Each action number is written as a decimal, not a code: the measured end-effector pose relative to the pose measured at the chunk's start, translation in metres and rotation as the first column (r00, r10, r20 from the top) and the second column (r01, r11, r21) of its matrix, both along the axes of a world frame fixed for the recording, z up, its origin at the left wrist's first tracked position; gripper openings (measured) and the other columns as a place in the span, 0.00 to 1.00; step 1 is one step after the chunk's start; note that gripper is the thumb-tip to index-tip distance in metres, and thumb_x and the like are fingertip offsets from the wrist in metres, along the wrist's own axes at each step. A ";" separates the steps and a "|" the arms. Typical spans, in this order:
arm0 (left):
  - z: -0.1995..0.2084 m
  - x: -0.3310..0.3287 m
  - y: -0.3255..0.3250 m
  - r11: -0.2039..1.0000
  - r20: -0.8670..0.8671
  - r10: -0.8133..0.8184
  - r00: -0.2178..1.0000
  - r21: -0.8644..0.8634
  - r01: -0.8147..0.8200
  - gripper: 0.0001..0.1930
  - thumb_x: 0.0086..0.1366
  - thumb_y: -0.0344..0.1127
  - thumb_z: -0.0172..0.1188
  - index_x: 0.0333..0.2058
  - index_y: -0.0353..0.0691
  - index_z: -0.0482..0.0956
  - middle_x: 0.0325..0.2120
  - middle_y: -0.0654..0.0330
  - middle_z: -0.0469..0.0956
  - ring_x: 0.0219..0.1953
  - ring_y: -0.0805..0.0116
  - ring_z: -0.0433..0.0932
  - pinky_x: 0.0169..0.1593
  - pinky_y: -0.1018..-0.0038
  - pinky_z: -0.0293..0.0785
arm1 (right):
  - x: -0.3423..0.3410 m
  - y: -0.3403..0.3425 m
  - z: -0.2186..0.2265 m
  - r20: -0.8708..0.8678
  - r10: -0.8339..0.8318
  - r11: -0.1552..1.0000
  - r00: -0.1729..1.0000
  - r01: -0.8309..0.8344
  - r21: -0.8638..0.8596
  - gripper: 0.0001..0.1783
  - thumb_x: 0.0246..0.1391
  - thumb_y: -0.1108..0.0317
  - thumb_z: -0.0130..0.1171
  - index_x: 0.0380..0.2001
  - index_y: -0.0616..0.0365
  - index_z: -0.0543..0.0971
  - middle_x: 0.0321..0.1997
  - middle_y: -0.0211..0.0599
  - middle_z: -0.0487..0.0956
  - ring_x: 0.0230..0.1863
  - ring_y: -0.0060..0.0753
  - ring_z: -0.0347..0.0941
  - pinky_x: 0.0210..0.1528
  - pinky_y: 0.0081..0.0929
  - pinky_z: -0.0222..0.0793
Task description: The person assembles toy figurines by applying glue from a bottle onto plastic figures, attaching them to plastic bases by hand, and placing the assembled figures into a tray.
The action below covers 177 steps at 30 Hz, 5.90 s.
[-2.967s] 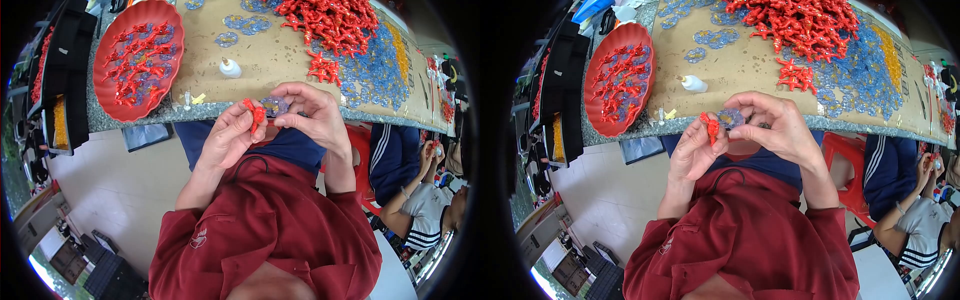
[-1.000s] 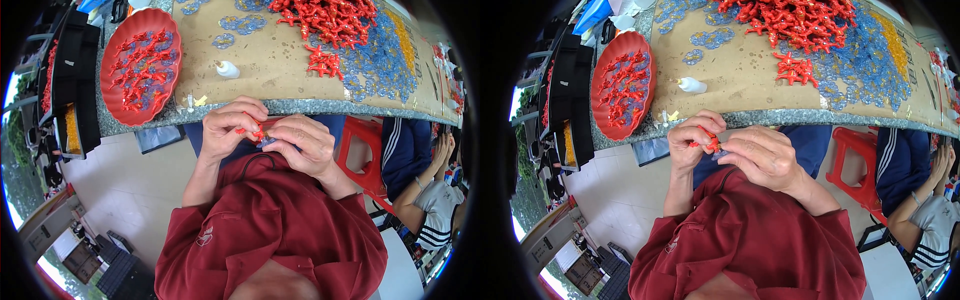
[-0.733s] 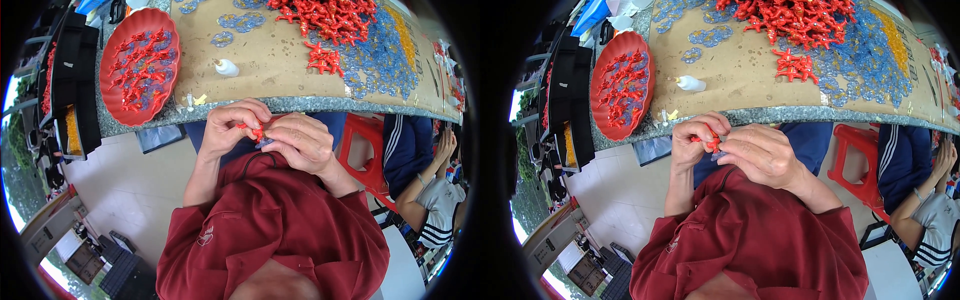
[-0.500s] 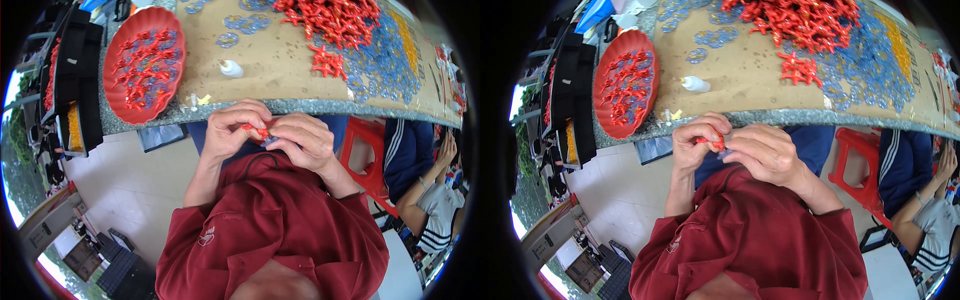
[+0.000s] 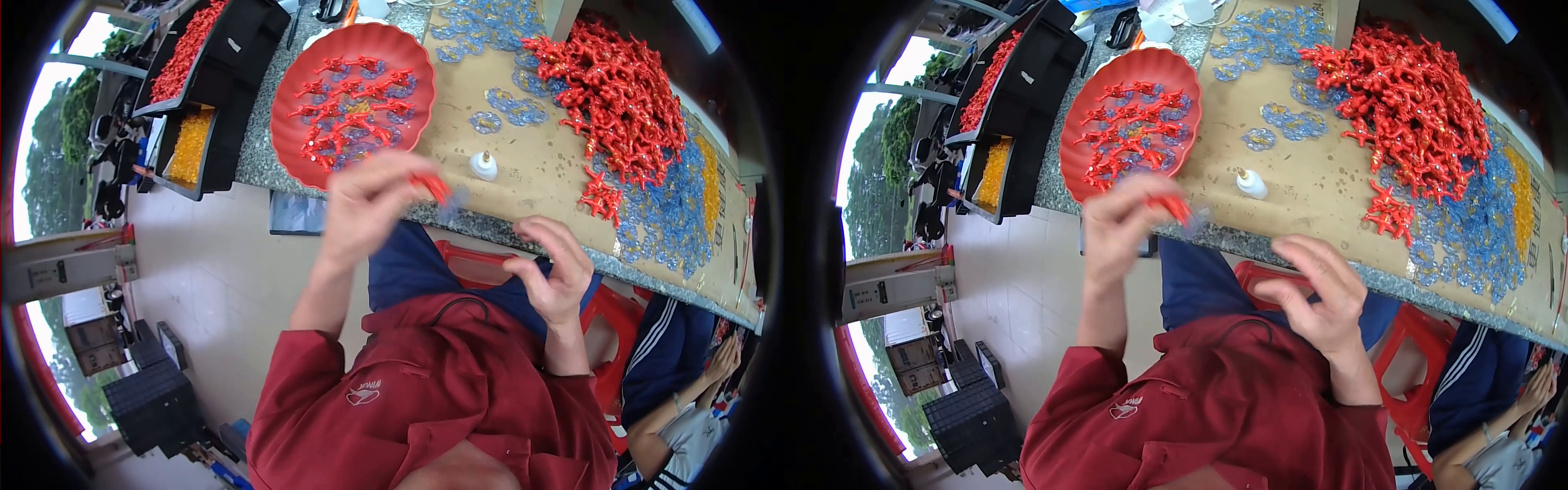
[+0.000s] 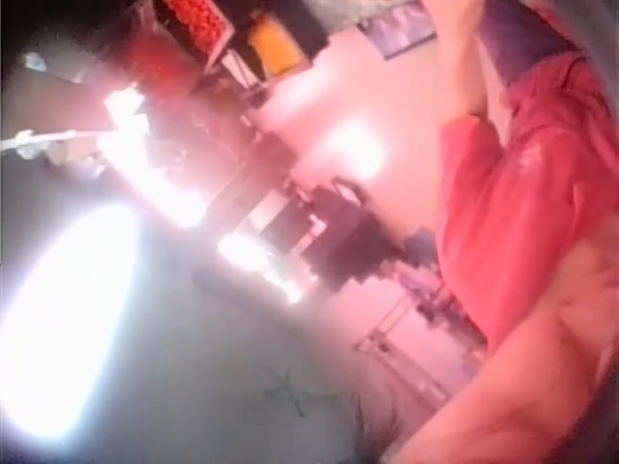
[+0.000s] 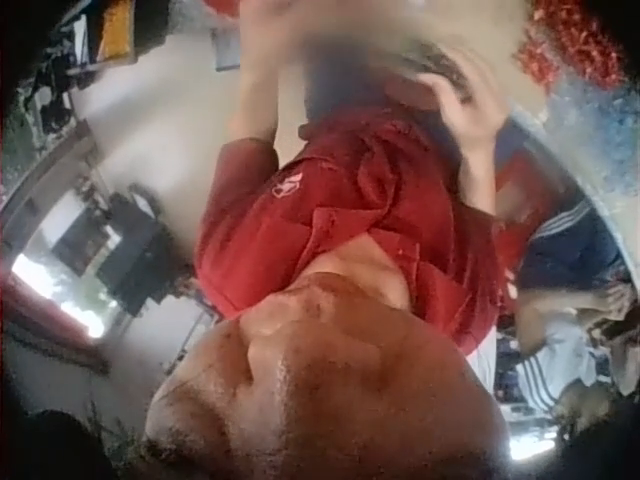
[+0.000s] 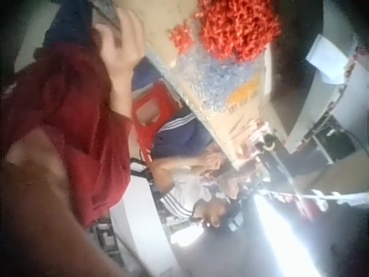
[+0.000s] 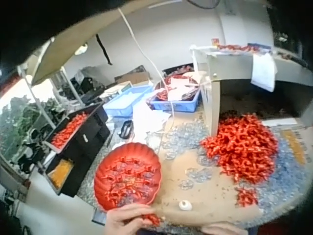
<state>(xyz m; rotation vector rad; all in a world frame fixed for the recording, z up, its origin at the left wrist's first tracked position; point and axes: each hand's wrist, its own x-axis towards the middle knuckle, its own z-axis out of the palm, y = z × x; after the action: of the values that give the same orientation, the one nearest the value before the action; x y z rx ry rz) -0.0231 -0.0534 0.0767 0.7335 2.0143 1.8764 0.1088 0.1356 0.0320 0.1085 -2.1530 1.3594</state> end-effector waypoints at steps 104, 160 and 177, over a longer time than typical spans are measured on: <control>-0.078 0.067 0.052 0.750 0.784 -0.537 0.311 0.613 -0.251 0.22 0.65 0.41 0.46 0.55 0.37 0.60 0.31 0.62 0.69 0.30 0.73 0.67 0.35 0.80 0.66 | 0.025 0.013 0.014 0.251 -0.176 0.980 0.952 0.193 -0.047 0.18 0.36 0.72 0.68 0.35 0.63 0.78 0.27 0.42 0.79 0.27 0.31 0.77 0.27 0.22 0.70; -0.078 0.065 0.022 0.769 0.748 -0.522 0.410 0.621 -0.154 0.21 0.64 0.40 0.48 0.52 0.35 0.63 0.31 0.61 0.69 0.29 0.73 0.65 0.31 0.79 0.61 | -0.048 0.020 0.013 0.468 -0.157 0.983 0.870 0.091 0.161 0.14 0.41 0.74 0.62 0.34 0.63 0.74 0.30 0.34 0.74 0.22 0.20 0.67 0.24 0.19 0.63; -0.086 0.073 0.057 0.754 0.645 -0.616 0.451 0.649 0.102 0.13 0.65 0.39 0.49 0.44 0.38 0.68 0.27 0.60 0.70 0.27 0.74 0.66 0.32 0.79 0.63 | 0.023 0.033 -0.007 0.394 0.399 0.589 0.828 0.097 -0.802 0.17 0.47 0.77 0.58 0.43 0.66 0.74 0.34 0.34 0.75 0.27 0.18 0.71 0.26 0.14 0.67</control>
<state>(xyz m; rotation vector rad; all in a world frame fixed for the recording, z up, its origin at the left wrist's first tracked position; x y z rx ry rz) 0.0503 0.0036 -0.0089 0.2195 0.6272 1.9242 0.1320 0.1686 0.0251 -0.5231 -1.6873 2.6114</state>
